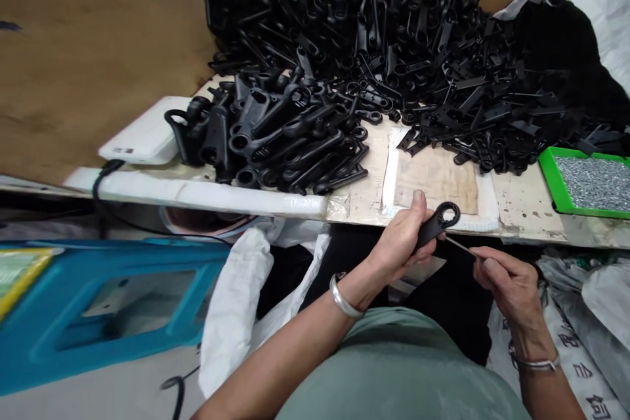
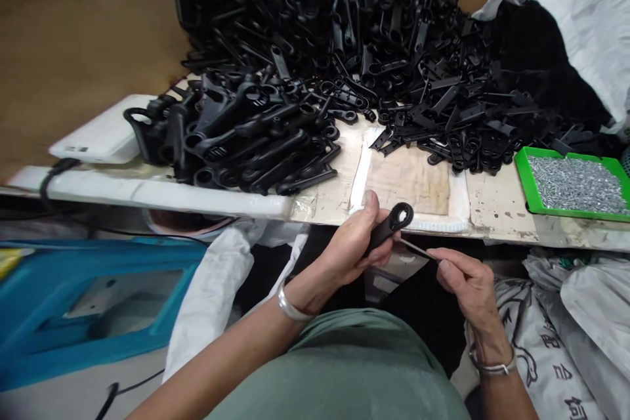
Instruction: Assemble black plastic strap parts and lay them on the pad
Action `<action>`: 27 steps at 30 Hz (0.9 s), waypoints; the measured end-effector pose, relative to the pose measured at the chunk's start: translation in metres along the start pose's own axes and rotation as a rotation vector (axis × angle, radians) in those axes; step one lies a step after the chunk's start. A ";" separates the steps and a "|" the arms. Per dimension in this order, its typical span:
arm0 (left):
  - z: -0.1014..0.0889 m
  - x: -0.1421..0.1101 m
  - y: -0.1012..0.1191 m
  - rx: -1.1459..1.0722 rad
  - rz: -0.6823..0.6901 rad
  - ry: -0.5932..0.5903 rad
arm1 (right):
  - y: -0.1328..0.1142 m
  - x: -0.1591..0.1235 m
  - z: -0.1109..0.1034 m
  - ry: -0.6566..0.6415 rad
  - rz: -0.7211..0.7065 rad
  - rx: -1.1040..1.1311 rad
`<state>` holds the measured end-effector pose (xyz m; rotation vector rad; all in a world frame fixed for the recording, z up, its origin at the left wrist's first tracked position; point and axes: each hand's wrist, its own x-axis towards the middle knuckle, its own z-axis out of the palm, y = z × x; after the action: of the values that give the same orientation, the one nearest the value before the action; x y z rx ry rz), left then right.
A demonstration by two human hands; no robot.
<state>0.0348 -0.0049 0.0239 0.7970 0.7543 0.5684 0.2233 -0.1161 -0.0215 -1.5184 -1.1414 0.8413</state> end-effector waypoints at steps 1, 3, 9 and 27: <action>-0.001 0.002 0.000 0.006 0.024 0.034 | 0.001 0.002 -0.003 0.054 -0.002 0.020; -0.003 0.004 0.000 -0.004 0.056 0.091 | -0.001 0.010 -0.011 0.181 -0.052 -0.107; -0.003 0.003 -0.003 -0.083 0.042 0.122 | -0.016 0.058 -0.025 0.168 -0.476 -0.818; 0.024 -0.003 -0.021 0.649 0.376 0.365 | -0.046 0.016 0.065 0.129 -0.128 0.064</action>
<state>0.0556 -0.0289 0.0199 1.4787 1.1608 0.8343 0.1569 -0.0795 0.0078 -1.4108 -1.0942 0.6769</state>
